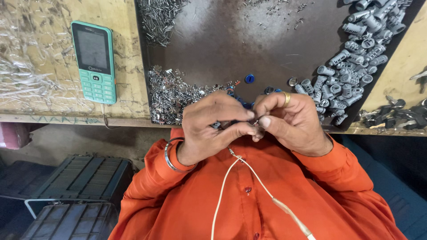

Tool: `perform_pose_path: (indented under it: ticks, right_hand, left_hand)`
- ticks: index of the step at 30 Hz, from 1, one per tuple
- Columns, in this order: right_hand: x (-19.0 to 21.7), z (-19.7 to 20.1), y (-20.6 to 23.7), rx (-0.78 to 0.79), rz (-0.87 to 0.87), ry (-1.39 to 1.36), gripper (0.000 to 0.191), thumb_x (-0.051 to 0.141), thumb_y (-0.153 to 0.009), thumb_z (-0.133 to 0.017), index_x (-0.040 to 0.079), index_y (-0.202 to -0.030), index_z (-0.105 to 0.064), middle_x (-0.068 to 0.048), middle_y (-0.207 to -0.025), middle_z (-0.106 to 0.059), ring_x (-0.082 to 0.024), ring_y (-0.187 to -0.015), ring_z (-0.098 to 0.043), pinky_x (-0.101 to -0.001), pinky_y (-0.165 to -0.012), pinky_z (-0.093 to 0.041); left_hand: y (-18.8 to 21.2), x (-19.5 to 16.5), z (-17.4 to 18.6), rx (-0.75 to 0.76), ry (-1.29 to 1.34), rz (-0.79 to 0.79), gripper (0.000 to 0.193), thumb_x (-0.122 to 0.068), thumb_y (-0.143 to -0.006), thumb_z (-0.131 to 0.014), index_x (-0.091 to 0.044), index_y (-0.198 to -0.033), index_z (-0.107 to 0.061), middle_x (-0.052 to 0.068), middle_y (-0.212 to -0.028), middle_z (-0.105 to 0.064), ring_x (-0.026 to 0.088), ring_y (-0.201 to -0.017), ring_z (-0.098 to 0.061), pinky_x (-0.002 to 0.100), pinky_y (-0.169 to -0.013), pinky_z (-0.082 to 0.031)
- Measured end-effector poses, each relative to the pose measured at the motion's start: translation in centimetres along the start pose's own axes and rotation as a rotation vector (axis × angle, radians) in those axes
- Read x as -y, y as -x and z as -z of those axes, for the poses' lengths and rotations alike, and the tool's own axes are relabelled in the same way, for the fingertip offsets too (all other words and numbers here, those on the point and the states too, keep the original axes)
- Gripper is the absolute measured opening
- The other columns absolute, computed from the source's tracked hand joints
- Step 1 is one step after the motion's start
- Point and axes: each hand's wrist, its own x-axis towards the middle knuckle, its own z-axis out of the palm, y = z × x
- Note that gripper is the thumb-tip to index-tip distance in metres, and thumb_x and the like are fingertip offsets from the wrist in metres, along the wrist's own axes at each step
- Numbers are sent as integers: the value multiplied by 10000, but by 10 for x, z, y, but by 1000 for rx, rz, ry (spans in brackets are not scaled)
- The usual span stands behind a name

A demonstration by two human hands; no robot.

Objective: The person repeatedly picks small metal pins and grey plastic key housings from a tray, inserts the pins into the housings, and places the assembled units back on the tray. The process is continuous and repetitive throughout the clip.

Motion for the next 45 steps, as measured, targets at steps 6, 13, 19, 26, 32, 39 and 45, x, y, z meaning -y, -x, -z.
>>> perform_pose_path:
  ticks: [6, 13, 19, 26, 32, 39, 45]
  right_hand:
    - [3, -4, 0, -12, 21, 54, 93, 33, -1025, -627, -58, -1039, -637, -119, -999, -671, -154, -842, -693, -312, -763, -633]
    - [8, 1, 1, 62, 75, 200, 50, -4, -1004, -669, -50, -1013, -651, -107, -993, -674, -121, -901, -616, -265, -813, -523]
    - [11, 2, 0, 57, 18, 180, 58, -12, -986, -690, -50, -1030, -689, -105, -981, -704, -132, -899, -644, -278, -808, -543]
    - [10, 0, 0, 64, 86, 236, 54, -39, -985, -695, -47, -1037, -707, -107, -986, -724, -147, -928, -650, -290, -831, -540]
    - [13, 2, 2, 101, 57, 221, 88, -49, -949, -700, -47, -1037, -699, -106, -1000, -726, -140, -917, -658, -283, -809, -544]
    - [8, 5, 2, 101, 36, 154, 67, -53, -966, -706, -48, -1033, -705, -120, -1018, -727, -166, -957, -662, -304, -848, -557]
    - [8, -6, -1, 40, 126, 6, 70, 43, -1060, -616, -14, -1046, -653, -92, -993, -709, -180, -892, -722, -335, -831, -636]
  left_hand:
    - [-2, -5, 0, -10, -228, -195, 207, -121, -853, -891, -102, -1011, -758, 16, -922, -670, 107, -774, -648, 239, -599, -520]
    - [0, -8, -1, 33, -121, -34, 247, -131, -843, -903, -108, -1041, -757, 21, -931, -672, 96, -776, -659, 227, -594, -527]
    - [1, -10, 2, 53, -128, -14, 257, -118, -838, -907, -103, -1053, -767, 27, -935, -676, 94, -780, -655, 225, -601, -523]
    - [1, -6, 1, 30, -123, -34, 261, -134, -808, -918, -98, -1019, -769, 26, -915, -679, 91, -764, -649, 220, -579, -511]
    - [0, -7, -2, 48, -86, -19, 285, -152, -821, -909, -98, -1053, -752, 28, -948, -698, 96, -814, -683, 205, -611, -557]
    - [6, -6, 1, 68, -145, -82, 295, -166, -818, -915, -101, -1051, -746, 16, -902, -664, 88, -743, -665, 218, -625, -544]
    - [9, 2, -3, -81, 480, 358, 751, -466, -850, -862, -17, -1328, -495, 4, -1021, -554, 18, -792, -484, 206, -668, -390]
